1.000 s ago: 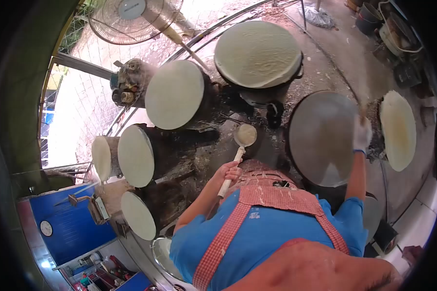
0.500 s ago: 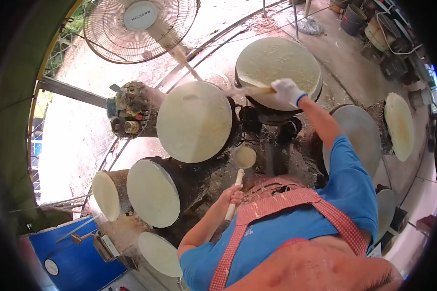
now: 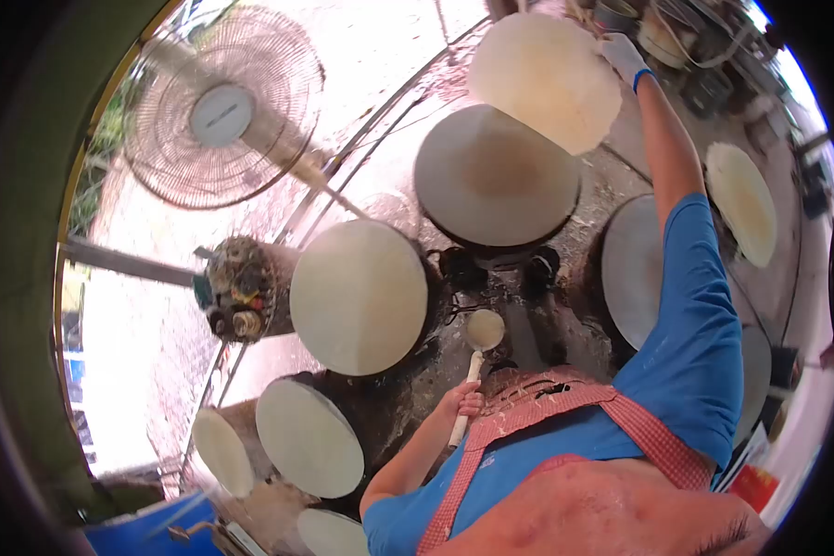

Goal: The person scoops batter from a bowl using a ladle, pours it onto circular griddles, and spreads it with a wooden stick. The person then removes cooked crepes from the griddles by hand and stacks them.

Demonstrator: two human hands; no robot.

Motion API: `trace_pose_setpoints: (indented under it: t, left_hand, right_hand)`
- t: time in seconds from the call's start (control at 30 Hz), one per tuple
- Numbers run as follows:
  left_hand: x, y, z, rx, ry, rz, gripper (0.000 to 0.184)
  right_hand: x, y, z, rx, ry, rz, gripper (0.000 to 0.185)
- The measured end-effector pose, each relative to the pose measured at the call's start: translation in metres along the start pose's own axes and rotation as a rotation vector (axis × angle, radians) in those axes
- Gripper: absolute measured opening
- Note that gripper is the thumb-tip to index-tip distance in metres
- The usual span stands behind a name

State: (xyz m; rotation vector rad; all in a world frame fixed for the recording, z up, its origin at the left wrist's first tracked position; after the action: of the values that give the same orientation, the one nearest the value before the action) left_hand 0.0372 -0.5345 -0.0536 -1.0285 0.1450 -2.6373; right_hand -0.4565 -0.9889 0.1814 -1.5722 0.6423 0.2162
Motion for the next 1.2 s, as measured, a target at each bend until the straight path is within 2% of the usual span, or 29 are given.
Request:
trace_pose_setpoints:
  t: [0.03, 0.07, 0.1, 0.17, 0.2, 0.27, 0.33, 0.37, 0.43, 0.5, 0.57, 0.63, 0.7, 0.73, 0.77, 0.8, 0.83, 0.9, 0.97, 1.03, 1.1, 1.13, 1.17, 1.2]
  left_hand:
    - [0.007, -0.001, 0.0, 0.04, 0.067, -0.06, 0.01]
    - [0.013, 0.0, -0.001, 0.081, 0.133, -0.127, 0.024]
    - [0.012, -0.002, -0.008, 0.056, 0.139, -0.172, 0.024]
    - [0.007, -0.009, -0.027, -0.052, -0.2, 0.142, 0.003]
    - [0.0, -0.01, -0.038, -0.094, -0.185, 0.089, 0.003]
    - [0.011, -0.012, -0.06, -0.14, -0.68, 0.021, 0.015]
    - [0.057, -0.03, -0.061, -0.141, -0.534, 0.194, 0.02]
    - [0.078, -0.041, -0.06, -0.188, -0.508, 0.167, 0.02]
    - [0.11, -0.051, -0.067, -0.087, -0.362, 0.311, 0.021]
    - [0.13, -0.058, -0.074, -0.076, -0.365, 0.254, 0.024]
    - [0.148, -0.07, -0.072, -0.081, -0.297, 0.242, 0.025]
    - [0.145, -0.069, -0.08, -0.042, -0.262, 0.174, 0.026]
    - [0.126, -0.066, -0.082, -0.009, -0.213, 0.116, 0.028]
    - [0.117, -0.061, -0.088, 0.007, -0.157, 0.036, 0.027]
    - [0.108, -0.057, -0.093, 0.019, -0.101, -0.045, 0.027]
    - [0.102, -0.058, -0.092, 0.036, -0.08, -0.068, 0.027]
    - [0.108, -0.058, -0.092, 0.035, -0.087, -0.051, 0.027]
    - [0.12, -0.063, -0.09, 0.025, -0.127, 0.019, 0.027]
    - [0.125, -0.072, -0.085, 0.022, -0.193, 0.103, 0.027]
    - [0.123, -0.083, -0.072, 0.042, -0.274, 0.191, 0.027]
    - [0.119, -0.096, -0.06, 0.074, -0.371, 0.268, 0.027]
    - [0.119, -0.101, -0.055, 0.091, -0.404, 0.295, 0.026]
    - [0.136, -0.112, -0.056, 0.103, -0.37, 0.421, 0.025]
    - [0.143, -0.115, -0.058, 0.132, -0.296, 0.441, 0.025]
  right_hand:
    - [-0.028, 0.016, 0.007, 0.002, 0.167, -0.1, 0.017]
    - [-0.059, 0.031, 0.021, 0.0, 0.342, -0.198, 0.014]
    - [-0.087, 0.047, 0.035, 0.015, 0.391, -0.192, 0.014]
    - [-0.14, 0.075, 0.072, -0.027, 0.542, -0.53, 0.016]
    - [-0.172, 0.106, 0.081, -0.079, 0.627, -0.505, 0.016]
    - [-0.23, 0.144, 0.124, -0.105, 0.78, -0.595, 0.015]
    - [-0.281, 0.183, 0.174, -0.069, 0.915, -0.666, 0.014]
    - [-0.305, 0.197, 0.208, -0.054, 0.971, -0.648, 0.014]
    - [-0.337, 0.224, 0.263, 0.108, 1.129, -0.802, 0.016]
    - [-0.363, 0.281, 0.306, 0.199, 1.197, -0.851, 0.017]
    - [-0.369, 0.328, 0.344, 0.286, 1.305, -0.773, 0.019]
    - [-0.371, 0.437, 0.36, 0.185, 1.457, -0.722, 0.028]
    - [-0.358, 0.435, 0.382, 0.646, 1.549, -0.318, 0.039]
    - [-0.359, 0.449, 0.379, 0.644, 1.545, -0.328, 0.039]
    - [-0.354, 0.478, 0.38, 0.735, 1.531, -0.303, 0.043]
    - [-0.352, 0.499, 0.38, 0.825, 1.509, -0.278, 0.048]
    - [-0.356, 0.516, 0.382, 0.828, 1.491, -0.288, 0.048]
    - [-0.359, 0.532, 0.383, 0.909, 1.293, 0.104, 0.051]
    - [-0.35, 0.414, 0.398, 1.013, 1.318, 0.231, 0.053]
    - [-0.334, 0.409, 0.393, 0.897, 1.156, 0.32, 0.051]
    - [-0.285, 0.345, 0.389, 0.602, 1.013, 0.129, 0.046]
    - [-0.243, 0.287, 0.39, 0.444, 0.912, -0.025, 0.04]
    - [-0.204, 0.243, 0.391, 0.314, 0.814, -0.188, 0.034]
    - [-0.156, 0.247, 0.396, 0.518, 0.582, -0.456, 0.026]
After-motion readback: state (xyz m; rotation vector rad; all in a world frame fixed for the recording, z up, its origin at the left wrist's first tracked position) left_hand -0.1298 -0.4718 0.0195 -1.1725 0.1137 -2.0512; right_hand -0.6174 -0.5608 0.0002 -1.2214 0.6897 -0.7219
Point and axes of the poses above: each hand's wrist, its own z-axis away from the middle knuckle, its own x-axis out of the palm, y = z × x, the point moved 3 cm from there along -z, towards the middle knuckle, and after that the axes turned 14 degrees about -z, right-handed, at the moved point
